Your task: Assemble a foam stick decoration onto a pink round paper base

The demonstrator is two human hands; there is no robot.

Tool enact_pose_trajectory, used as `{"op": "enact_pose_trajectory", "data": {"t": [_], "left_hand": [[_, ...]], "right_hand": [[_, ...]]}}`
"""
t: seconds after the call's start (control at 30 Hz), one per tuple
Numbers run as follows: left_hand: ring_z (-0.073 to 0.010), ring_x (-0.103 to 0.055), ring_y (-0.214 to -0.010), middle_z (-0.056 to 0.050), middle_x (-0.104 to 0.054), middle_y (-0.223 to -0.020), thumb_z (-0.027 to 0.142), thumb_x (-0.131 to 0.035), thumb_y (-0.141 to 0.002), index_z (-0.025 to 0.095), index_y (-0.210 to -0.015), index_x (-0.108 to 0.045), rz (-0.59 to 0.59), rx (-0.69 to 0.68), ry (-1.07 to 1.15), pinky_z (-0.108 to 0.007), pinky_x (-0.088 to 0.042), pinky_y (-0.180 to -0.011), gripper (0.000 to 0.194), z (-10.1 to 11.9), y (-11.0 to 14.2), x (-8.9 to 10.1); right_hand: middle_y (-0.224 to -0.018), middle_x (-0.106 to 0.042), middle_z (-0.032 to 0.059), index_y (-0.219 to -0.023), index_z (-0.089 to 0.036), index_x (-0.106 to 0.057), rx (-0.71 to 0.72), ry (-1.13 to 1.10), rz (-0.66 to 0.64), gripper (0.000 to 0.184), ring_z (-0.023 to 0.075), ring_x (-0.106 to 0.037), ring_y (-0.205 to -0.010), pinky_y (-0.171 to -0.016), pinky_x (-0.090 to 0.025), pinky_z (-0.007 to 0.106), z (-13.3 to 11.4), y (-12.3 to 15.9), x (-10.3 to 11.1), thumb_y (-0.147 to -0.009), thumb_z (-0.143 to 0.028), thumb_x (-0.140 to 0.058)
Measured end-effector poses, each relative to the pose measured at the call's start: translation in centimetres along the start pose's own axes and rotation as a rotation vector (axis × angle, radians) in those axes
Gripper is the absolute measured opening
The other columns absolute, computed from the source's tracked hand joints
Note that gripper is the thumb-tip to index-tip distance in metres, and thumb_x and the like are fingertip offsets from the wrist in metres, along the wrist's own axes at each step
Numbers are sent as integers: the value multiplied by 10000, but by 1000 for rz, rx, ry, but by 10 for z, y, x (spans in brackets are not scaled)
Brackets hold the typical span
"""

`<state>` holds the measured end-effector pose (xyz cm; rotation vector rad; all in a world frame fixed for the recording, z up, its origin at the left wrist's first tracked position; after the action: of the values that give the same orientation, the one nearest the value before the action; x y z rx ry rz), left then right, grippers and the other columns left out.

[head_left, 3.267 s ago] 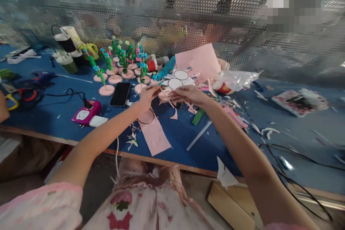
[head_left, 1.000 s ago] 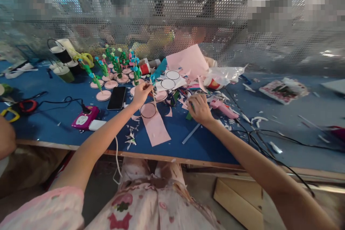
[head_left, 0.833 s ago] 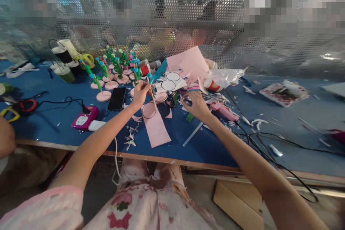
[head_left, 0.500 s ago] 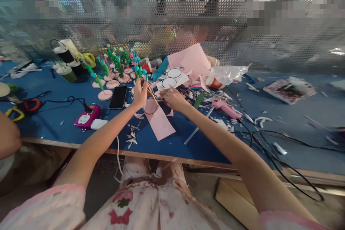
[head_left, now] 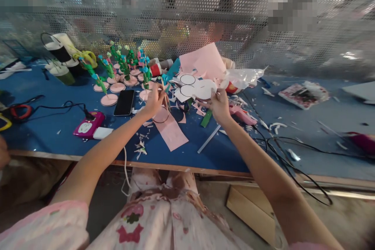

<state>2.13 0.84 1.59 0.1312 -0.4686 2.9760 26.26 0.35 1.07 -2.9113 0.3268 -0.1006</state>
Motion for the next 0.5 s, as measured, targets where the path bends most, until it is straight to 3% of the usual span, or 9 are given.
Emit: {"op": "enact_pose_trajectory", "data": {"t": [0.1,0.27,0.33,0.5], "left_hand": [[-147,-560,-521,9,-552,-582,421,-584,-800,222,-895,-481,-148,-52,-101,-271,-429,-604,243,-1,2,-5],[-147,-566,-558,-1,-586,-620,306,-526,-817,199,-824,-503,-442,-182,-379,-244,-392,-573,110,-3,5,-17],[-150,-584,-590,-8,-596,-648,281,-485,-832,195,-788,-492,-488,-186,-412,-236,-397,-568,97,-4,5,-18],[-130,-585,-535,-2,-588,-687,250,-368,-888,210,-815,-373,-439,-125,-329,-218,-401,-493,84,-7,0,-12]], "right_hand": [[-985,-607,25,-946,-249,-345,-71,-77,-21,253,161,-654,-773,-664,-556,360,-7,2,11,-794,-371,-506],[-770,-663,61,-915,-172,-497,-389,-134,-520,216,217,-669,-691,-626,-568,403,-8,17,10,-769,-310,-574],[-741,-669,73,-885,-152,-523,-493,-120,-628,179,225,-669,-696,-636,-570,429,0,23,5,-774,-278,-588],[-811,-677,49,-831,-173,-506,-449,-112,-562,43,181,-666,-798,-795,-549,430,24,18,-13,-819,-194,-542]]}}
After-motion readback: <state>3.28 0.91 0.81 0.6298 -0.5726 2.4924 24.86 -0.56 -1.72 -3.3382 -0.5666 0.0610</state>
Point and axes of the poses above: each hand's wrist, its own y-axis away from the middle knuckle, its own x-axis out of the back of the hand, z = x × y, the point moved 3 cm from there along -y, towards the middle knuckle
